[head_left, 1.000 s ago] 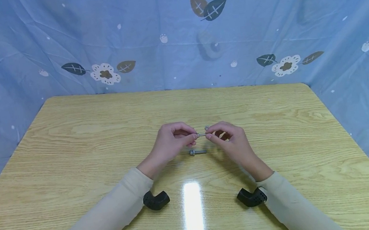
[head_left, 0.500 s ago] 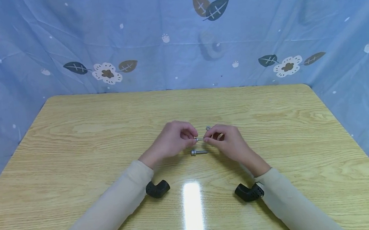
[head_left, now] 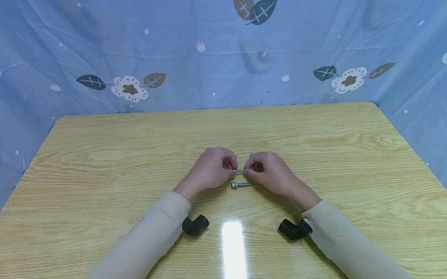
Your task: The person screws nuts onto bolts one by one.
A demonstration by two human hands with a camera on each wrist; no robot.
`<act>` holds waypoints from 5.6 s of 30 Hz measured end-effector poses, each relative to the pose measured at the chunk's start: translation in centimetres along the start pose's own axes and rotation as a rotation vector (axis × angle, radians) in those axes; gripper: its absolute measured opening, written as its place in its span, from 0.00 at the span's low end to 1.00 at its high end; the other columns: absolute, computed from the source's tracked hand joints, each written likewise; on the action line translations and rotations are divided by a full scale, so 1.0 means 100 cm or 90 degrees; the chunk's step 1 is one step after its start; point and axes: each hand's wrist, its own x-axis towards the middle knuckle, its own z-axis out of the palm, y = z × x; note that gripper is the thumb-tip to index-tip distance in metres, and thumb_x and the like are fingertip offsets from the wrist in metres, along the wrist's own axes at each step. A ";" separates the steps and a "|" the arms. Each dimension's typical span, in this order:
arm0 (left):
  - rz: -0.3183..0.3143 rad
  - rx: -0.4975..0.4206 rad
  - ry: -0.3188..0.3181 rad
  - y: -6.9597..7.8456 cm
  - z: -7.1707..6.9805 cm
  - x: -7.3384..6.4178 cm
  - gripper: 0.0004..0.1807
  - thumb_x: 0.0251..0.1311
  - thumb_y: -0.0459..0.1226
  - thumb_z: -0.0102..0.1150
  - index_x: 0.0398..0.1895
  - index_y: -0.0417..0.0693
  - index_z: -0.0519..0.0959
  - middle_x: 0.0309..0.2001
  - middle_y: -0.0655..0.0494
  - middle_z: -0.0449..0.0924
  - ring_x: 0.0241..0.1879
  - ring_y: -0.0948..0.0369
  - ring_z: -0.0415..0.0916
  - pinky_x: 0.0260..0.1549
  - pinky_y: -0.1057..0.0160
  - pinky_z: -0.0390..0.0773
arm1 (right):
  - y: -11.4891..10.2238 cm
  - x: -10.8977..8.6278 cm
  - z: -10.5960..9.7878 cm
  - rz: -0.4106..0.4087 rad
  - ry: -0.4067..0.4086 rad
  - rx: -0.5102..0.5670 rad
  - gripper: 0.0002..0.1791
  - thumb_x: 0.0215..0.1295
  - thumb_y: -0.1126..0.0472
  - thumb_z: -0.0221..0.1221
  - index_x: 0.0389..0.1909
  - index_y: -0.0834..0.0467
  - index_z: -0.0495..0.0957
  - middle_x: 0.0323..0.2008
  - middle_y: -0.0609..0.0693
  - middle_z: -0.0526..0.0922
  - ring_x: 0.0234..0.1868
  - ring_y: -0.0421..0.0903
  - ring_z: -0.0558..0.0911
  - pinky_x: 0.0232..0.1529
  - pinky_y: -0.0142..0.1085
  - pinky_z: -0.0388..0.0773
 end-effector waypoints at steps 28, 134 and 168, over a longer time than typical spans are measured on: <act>0.009 0.040 -0.018 0.001 0.005 0.003 0.04 0.54 0.28 0.64 0.30 0.44 0.80 0.29 0.55 0.80 0.30 0.63 0.74 0.34 0.67 0.75 | 0.001 0.003 0.002 0.003 -0.019 -0.037 0.02 0.65 0.61 0.61 0.33 0.54 0.82 0.28 0.45 0.80 0.29 0.41 0.74 0.32 0.33 0.73; -0.012 -0.160 0.116 -0.019 -0.026 -0.001 0.03 0.62 0.36 0.61 0.38 0.50 0.83 0.38 0.54 0.85 0.30 0.58 0.81 0.28 0.64 0.77 | 0.014 0.014 -0.026 0.000 0.116 0.095 0.10 0.64 0.58 0.63 0.44 0.56 0.84 0.41 0.50 0.85 0.37 0.45 0.77 0.37 0.37 0.74; 0.001 -0.234 0.137 -0.002 -0.025 -0.007 0.05 0.64 0.35 0.60 0.39 0.44 0.83 0.36 0.52 0.83 0.34 0.49 0.84 0.26 0.62 0.77 | 0.005 0.011 -0.028 -0.045 0.123 0.216 0.13 0.66 0.61 0.61 0.48 0.62 0.81 0.43 0.55 0.84 0.39 0.41 0.78 0.41 0.34 0.75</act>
